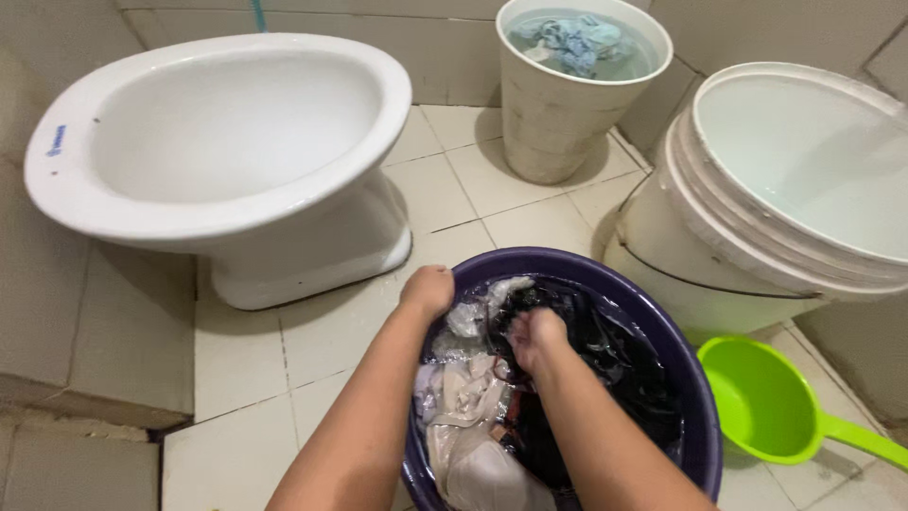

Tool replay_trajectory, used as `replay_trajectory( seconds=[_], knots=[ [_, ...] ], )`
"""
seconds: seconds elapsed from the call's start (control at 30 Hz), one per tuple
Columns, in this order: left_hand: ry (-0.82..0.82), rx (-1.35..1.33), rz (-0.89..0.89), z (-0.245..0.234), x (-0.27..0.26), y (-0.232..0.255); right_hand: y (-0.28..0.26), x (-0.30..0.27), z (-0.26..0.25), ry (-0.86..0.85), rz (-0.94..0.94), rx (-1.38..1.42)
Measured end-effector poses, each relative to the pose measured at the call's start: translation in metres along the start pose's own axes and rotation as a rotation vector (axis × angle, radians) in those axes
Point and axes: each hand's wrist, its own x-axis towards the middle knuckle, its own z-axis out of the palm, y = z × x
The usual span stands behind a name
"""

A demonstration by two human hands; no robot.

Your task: The person scoops water from a white bucket using a green scoop and pours it into a purple basin containing clothes. They then wash the clothes by hand, scrubbing and wringing them before transferring some items into a separate bucket.

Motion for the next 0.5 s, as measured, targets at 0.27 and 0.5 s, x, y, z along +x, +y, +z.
replay_trajectory(
  seconds=[0.27,0.5],
  knots=[
    [0.057,0.018,0.156,-0.024,-0.055,0.056,-0.040,-0.083,0.050,-0.560,-0.032,-0.348],
    [-0.230,0.135,0.420,-0.014,-0.109,0.106,-0.083,-0.094,-0.044,-0.522,-0.148,-1.159]
  ],
)
